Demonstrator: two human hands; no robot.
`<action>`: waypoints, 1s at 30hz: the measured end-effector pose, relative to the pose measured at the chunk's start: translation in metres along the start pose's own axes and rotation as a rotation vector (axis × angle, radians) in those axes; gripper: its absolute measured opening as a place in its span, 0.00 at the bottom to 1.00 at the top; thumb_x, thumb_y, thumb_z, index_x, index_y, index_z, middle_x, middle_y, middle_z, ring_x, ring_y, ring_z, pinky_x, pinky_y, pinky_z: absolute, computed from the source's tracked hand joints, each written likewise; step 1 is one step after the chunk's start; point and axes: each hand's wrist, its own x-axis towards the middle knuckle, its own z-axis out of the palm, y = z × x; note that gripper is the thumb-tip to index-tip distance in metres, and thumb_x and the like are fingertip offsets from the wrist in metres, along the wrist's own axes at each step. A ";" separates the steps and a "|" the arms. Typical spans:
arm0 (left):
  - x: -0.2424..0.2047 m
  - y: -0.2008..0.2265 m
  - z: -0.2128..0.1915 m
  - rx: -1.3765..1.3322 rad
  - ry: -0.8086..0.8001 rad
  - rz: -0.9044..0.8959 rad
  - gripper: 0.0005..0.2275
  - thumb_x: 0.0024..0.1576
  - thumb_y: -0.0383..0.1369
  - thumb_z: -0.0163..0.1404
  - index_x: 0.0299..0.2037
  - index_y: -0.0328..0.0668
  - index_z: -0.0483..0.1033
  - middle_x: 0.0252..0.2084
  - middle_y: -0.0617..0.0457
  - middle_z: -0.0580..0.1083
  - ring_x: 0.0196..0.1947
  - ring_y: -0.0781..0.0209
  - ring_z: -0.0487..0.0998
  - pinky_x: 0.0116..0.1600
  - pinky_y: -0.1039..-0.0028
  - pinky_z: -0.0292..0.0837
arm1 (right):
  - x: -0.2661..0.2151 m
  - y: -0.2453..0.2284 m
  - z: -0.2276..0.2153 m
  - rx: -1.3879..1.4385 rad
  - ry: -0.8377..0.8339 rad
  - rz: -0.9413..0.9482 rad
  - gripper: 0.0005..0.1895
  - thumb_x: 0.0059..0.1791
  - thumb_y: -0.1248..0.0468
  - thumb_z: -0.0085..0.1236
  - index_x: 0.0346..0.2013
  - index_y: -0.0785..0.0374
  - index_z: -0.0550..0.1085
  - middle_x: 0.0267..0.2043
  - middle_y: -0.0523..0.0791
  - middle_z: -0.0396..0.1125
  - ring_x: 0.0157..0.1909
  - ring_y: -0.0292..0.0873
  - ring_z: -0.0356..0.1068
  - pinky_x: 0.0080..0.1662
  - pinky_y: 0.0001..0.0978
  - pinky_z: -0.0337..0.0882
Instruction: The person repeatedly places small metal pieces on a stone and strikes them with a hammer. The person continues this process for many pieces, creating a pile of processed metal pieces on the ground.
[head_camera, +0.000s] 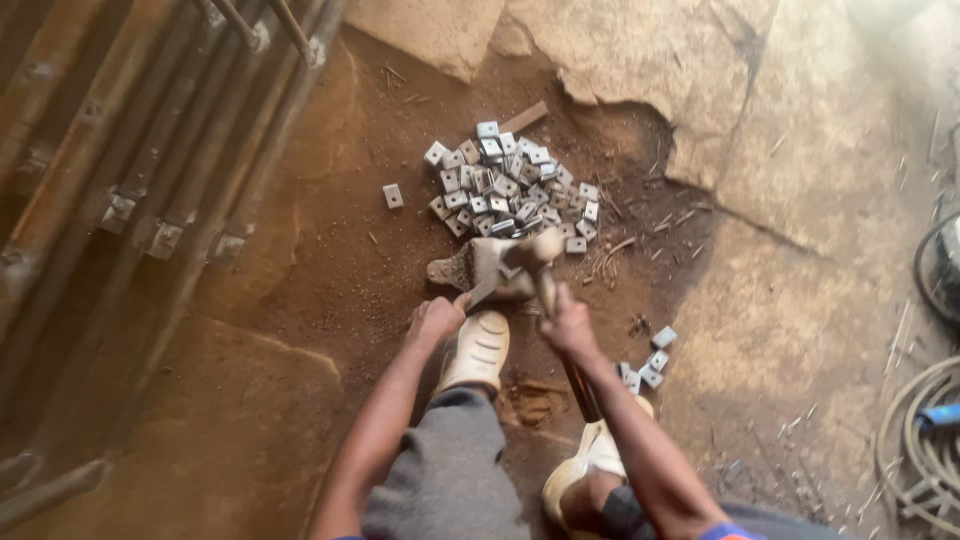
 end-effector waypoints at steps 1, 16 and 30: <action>0.003 0.003 -0.003 0.000 0.010 -0.001 0.34 0.61 0.61 0.39 0.60 0.37 0.75 0.64 0.33 0.69 0.67 0.36 0.68 0.69 0.51 0.62 | 0.006 -0.007 -0.010 0.055 0.018 0.017 0.21 0.51 0.66 0.60 0.52 0.65 0.60 0.31 0.47 0.67 0.29 0.43 0.73 0.29 0.32 0.80; 0.003 0.007 -0.011 -0.028 -0.003 0.000 0.34 0.62 0.61 0.37 0.58 0.37 0.77 0.62 0.34 0.72 0.65 0.38 0.72 0.66 0.52 0.68 | -0.014 -0.013 0.004 -0.081 0.228 -0.243 0.29 0.49 0.64 0.58 0.59 0.70 0.56 0.32 0.53 0.68 0.29 0.48 0.74 0.30 0.37 0.79; -0.004 0.000 0.015 0.008 0.346 0.334 0.16 0.63 0.45 0.45 0.43 0.40 0.80 0.44 0.36 0.79 0.46 0.35 0.80 0.51 0.49 0.74 | -0.196 0.127 0.054 0.099 -0.564 0.667 0.26 0.45 0.60 0.65 0.53 0.70 0.71 0.33 0.52 0.76 0.33 0.48 0.78 0.33 0.38 0.76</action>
